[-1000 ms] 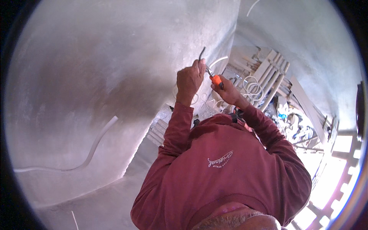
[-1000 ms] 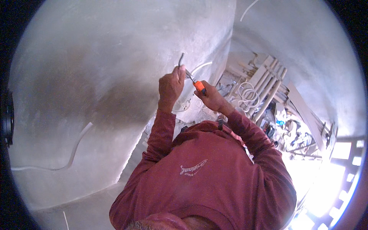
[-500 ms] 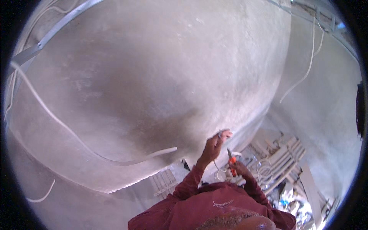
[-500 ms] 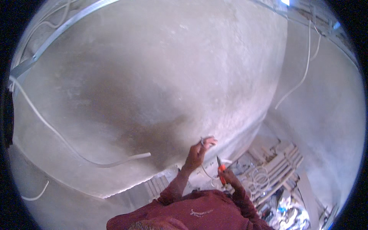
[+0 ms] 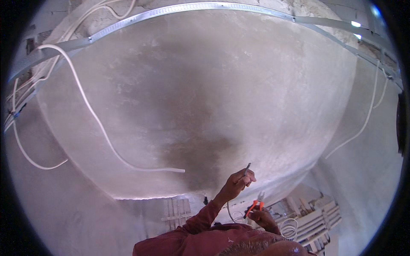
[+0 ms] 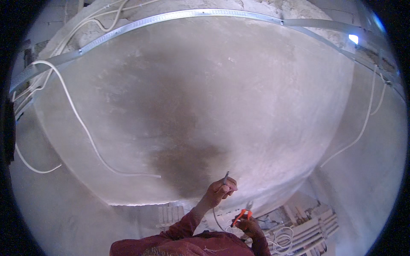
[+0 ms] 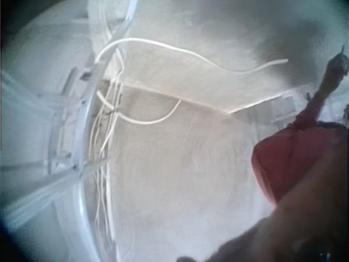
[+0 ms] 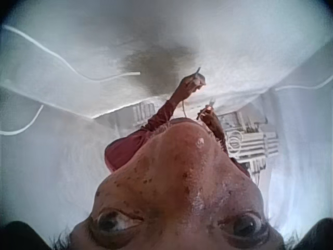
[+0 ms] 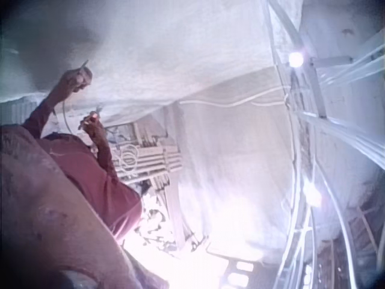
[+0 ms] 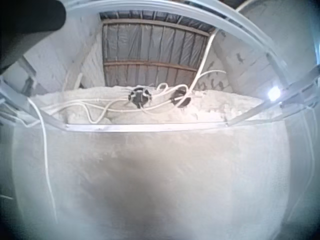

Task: The person uses pliers to strip insulation from electrical wires and kemudian works on connecting them into a ceiling-mounted junction box while standing on a scaffold.

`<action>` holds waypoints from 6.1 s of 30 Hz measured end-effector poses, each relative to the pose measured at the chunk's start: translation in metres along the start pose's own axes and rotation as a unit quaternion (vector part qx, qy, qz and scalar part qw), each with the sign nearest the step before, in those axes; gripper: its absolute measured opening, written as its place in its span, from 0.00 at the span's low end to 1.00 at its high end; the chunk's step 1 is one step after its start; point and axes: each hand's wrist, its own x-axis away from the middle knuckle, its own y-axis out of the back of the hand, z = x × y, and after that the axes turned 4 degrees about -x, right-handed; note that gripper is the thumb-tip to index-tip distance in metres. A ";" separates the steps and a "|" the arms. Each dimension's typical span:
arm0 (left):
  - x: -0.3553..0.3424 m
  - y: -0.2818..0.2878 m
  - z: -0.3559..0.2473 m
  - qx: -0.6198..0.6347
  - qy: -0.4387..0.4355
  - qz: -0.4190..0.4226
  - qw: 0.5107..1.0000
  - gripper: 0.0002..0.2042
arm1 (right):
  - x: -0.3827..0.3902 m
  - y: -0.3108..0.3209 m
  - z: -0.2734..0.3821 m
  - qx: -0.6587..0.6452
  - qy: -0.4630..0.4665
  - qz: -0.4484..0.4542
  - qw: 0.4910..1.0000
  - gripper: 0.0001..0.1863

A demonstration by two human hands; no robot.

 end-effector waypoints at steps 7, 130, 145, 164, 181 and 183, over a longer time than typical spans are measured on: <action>-0.002 0.009 0.030 -0.147 0.037 -0.013 0.988 0.10 | 0.011 -0.006 0.036 -0.114 0.035 0.013 0.993 0.26; -0.062 -0.002 -0.011 -0.172 -0.253 -0.248 0.919 0.10 | 0.035 -0.233 0.142 0.499 0.496 0.037 0.710 0.26; -0.064 0.013 -0.004 -0.186 -0.039 -0.158 0.969 0.18 | 0.022 -0.191 0.140 0.669 0.551 -0.223 0.446 0.12; -0.109 -0.023 0.047 0.075 -0.189 -0.092 0.975 0.11 | 0.027 -0.196 0.138 0.412 0.344 -0.110 0.837 0.20; -0.085 -0.018 0.045 -0.040 -0.101 -0.205 0.973 0.17 | -0.001 -0.194 0.073 0.465 0.441 -0.156 0.752 0.15; -0.098 -0.028 0.042 0.021 -0.109 -0.245 0.963 0.17 | 0.005 -0.193 0.081 0.475 0.450 -0.161 0.739 0.13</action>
